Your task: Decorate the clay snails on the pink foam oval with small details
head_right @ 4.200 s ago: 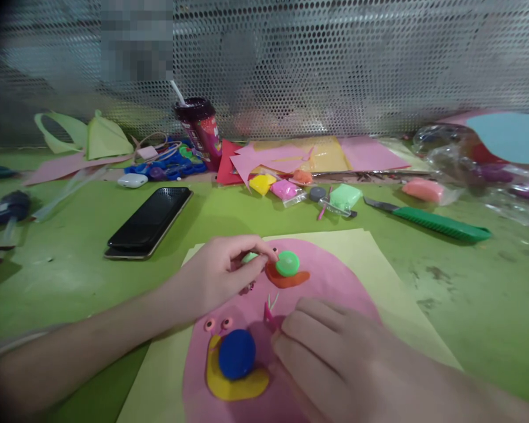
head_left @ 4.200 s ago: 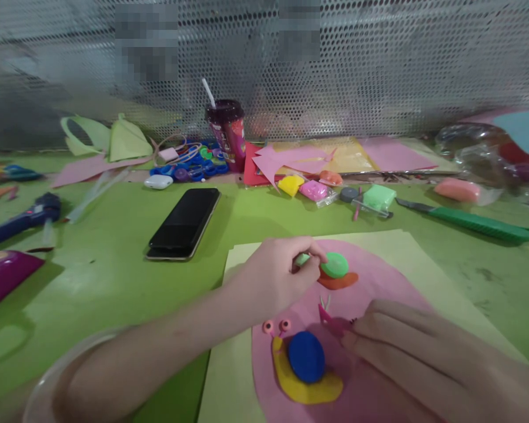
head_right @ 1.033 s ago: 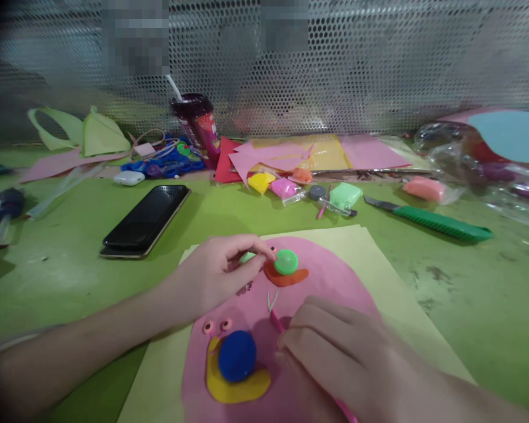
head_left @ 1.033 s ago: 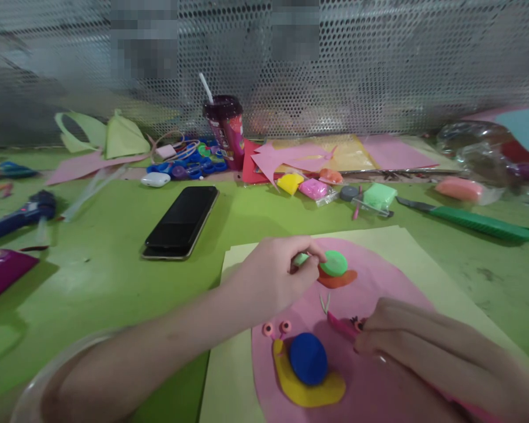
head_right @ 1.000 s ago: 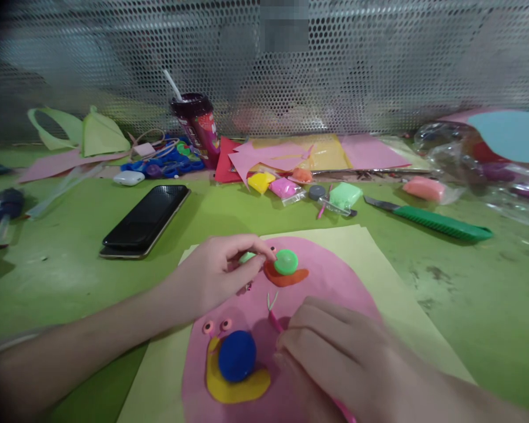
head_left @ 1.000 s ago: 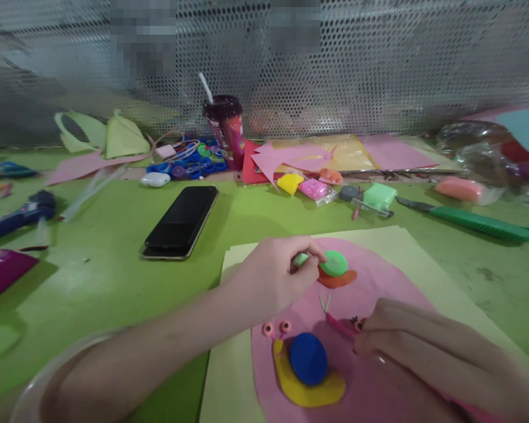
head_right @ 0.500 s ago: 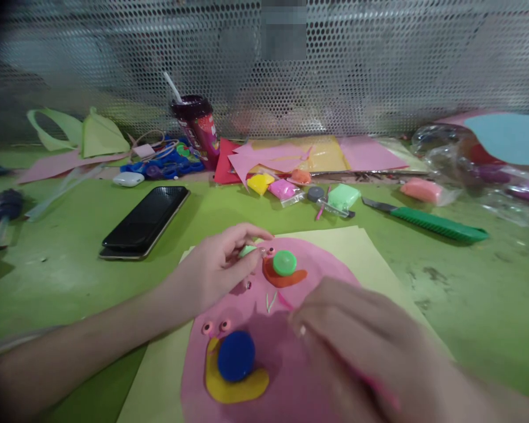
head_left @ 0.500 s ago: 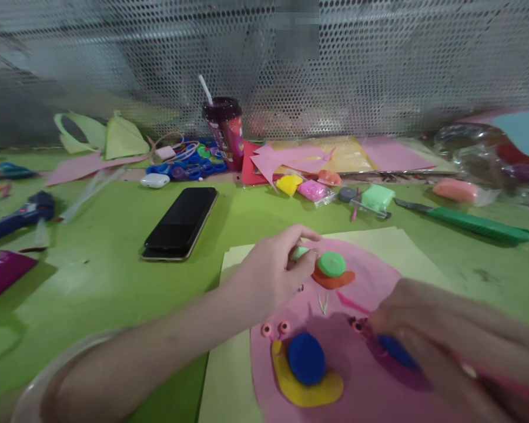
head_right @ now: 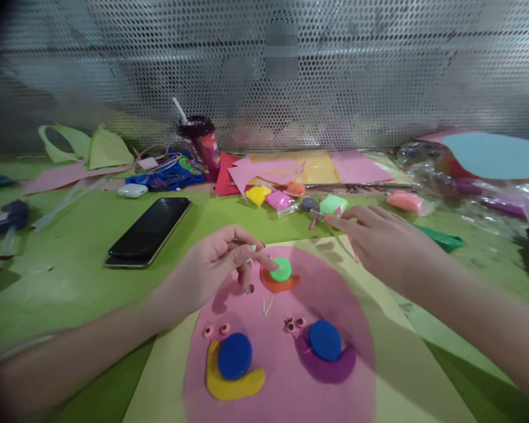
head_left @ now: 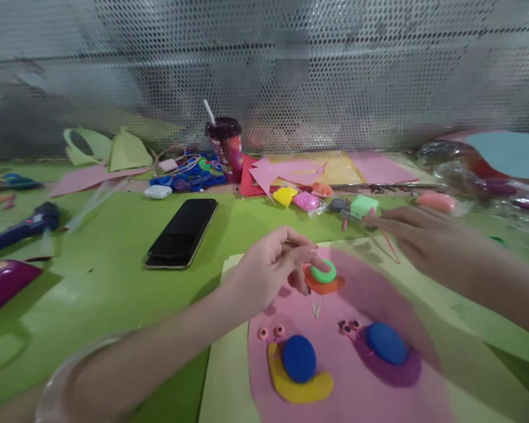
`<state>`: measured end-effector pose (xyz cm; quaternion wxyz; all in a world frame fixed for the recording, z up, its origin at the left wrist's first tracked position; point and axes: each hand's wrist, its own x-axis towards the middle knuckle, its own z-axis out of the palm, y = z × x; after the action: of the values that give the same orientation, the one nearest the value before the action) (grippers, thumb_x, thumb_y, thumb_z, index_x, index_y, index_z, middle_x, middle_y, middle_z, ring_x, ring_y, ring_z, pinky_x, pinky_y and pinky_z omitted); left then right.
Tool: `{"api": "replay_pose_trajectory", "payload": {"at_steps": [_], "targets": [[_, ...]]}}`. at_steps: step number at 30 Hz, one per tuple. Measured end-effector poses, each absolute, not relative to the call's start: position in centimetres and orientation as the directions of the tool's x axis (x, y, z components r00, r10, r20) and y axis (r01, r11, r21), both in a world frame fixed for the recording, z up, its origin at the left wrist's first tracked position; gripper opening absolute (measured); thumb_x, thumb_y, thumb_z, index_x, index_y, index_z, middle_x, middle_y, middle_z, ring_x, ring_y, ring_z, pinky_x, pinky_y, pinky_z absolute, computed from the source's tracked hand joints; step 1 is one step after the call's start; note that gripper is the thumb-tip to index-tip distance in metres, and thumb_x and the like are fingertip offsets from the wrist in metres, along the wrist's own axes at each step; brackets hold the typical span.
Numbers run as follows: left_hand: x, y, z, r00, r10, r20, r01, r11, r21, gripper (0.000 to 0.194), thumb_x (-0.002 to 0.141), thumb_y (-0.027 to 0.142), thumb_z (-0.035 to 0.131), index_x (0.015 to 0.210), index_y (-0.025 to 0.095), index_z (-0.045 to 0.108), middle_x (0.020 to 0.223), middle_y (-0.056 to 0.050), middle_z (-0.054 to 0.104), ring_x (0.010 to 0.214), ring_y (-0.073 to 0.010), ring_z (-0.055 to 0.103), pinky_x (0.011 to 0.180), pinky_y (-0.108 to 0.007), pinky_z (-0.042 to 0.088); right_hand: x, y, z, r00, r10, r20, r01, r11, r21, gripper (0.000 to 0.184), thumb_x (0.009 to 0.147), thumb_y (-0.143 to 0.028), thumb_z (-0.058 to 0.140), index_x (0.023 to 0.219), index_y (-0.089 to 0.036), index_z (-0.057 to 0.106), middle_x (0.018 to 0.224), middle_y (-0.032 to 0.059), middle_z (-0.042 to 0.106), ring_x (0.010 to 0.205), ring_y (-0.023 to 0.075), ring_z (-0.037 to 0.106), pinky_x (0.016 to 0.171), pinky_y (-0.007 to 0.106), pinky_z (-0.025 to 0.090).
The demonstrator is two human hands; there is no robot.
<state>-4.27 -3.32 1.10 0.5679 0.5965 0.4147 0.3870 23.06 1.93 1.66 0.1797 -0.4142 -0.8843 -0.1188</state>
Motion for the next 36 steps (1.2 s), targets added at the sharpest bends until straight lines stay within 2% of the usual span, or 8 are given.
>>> {"api": "replay_pose_trajectory", "payload": {"at_steps": [1,2,6,10,16,23,31,36], "targets": [[-4.3,-3.3,1.1,0.391,0.92,-0.006,0.015,0.0,1.0,0.025,0.088,0.042,0.05,0.086,0.017,0.047,0.082,-0.003,0.068,0.049,-0.0075,0.056,0.053,-0.022,0.046,22.0,1.0,2.1,-0.651,0.617,0.442,0.707,0.705,0.058,0.03,0.09,-0.019,0.039,0.11,-0.018,0.061,0.102,0.0107,0.062,0.095,0.0236,0.057,0.081,0.04,0.046],[-4.3,-3.3,1.0,0.429,0.904,0.001,-0.032,0.014,0.999,0.025,0.087,0.041,0.052,0.084,0.017,0.047,0.078,-0.002,0.068,0.048,-0.008,0.057,0.052,-0.022,0.045,20.8,0.1,2.6,-0.664,0.523,0.534,0.634,0.773,0.032,0.026,0.091,-0.022,0.041,0.107,-0.018,0.061,0.1,0.0114,0.061,0.094,0.023,0.057,0.08,0.04,0.047],[-4.1,-3.2,0.9,0.572,0.82,0.003,-0.149,0.1,0.984,0.033,0.082,0.049,0.056,0.082,0.017,0.048,0.058,0.002,0.063,0.052,-0.0122,0.061,0.056,-0.024,0.046,17.1,-3.2,3.4,-0.671,0.429,0.604,0.531,0.847,-0.011,0.016,0.091,-0.025,0.046,0.101,-0.022,0.059,0.097,0.0067,0.056,0.088,0.0141,0.056,0.076,0.029,0.048],[-4.0,-3.2,0.8,0.646,0.761,-0.052,-0.133,0.179,0.975,0.04,0.079,0.056,0.055,0.083,0.016,0.05,0.062,0.0,0.064,0.058,-0.0137,0.063,0.06,-0.024,0.047,15.9,-4.3,3.3,-0.61,0.465,0.641,0.531,0.841,-0.104,0.015,0.091,-0.025,0.048,0.099,-0.021,0.061,0.097,0.0054,0.057,0.086,0.0124,0.056,0.074,0.027,0.047],[-3.5,-3.6,0.5,0.682,0.731,-0.036,-0.14,0.178,0.974,0.036,0.083,0.051,0.052,0.096,0.017,0.054,0.075,-0.002,0.064,0.066,-0.0131,0.063,0.066,-0.025,0.048,15.5,-4.6,2.9,-0.525,0.527,0.669,0.552,0.809,-0.203,0.017,0.089,-0.022,0.049,0.086,-0.023,0.066,0.091,0.0038,0.06,0.079,0.0135,0.057,0.068,0.027,0.049],[-3.4,-3.8,0.9,0.684,0.729,-0.034,-0.073,0.115,0.991,0.045,0.079,0.059,0.052,0.091,0.015,0.055,0.076,-0.004,0.06,0.067,-0.0139,0.06,0.063,-0.025,0.045,15.3,-4.8,2.7,-0.557,0.531,0.639,0.492,0.831,-0.262,0.018,0.086,-0.011,0.048,0.08,-0.021,0.062,0.092,0.0028,0.06,0.083,0.0123,0.056,0.074,0.025,0.05],[-3.4,-3.8,0.4,0.69,0.723,-0.004,-0.102,0.103,0.989,0.036,0.085,0.05,0.049,0.1,0.017,0.053,0.082,-0.003,0.056,0.072,-0.0133,0.058,0.065,-0.026,0.046,15.5,-4.8,2.3,-0.554,0.533,0.64,0.486,0.831,-0.272,0.016,0.086,-0.014,0.049,0.088,-0.022,0.063,0.095,0.0038,0.059,0.086,0.0115,0.059,0.071,0.021,0.052],[-3.2,-3.7,-0.1,0.681,0.732,-0.017,-0.099,0.116,0.988,0.036,0.084,0.051,0.052,0.091,0.016,0.053,0.078,-0.003,0.059,0.07,-0.0133,0.058,0.066,-0.026,0.046,15.3,-4.9,1.8,-0.513,0.565,0.646,0.494,0.81,-0.316,0.02,0.084,-0.008,0.046,0.083,-0.021,0.062,0.091,0.004,0.059,0.08,0.0111,0.06,0.069,0.022,0.052]]}}
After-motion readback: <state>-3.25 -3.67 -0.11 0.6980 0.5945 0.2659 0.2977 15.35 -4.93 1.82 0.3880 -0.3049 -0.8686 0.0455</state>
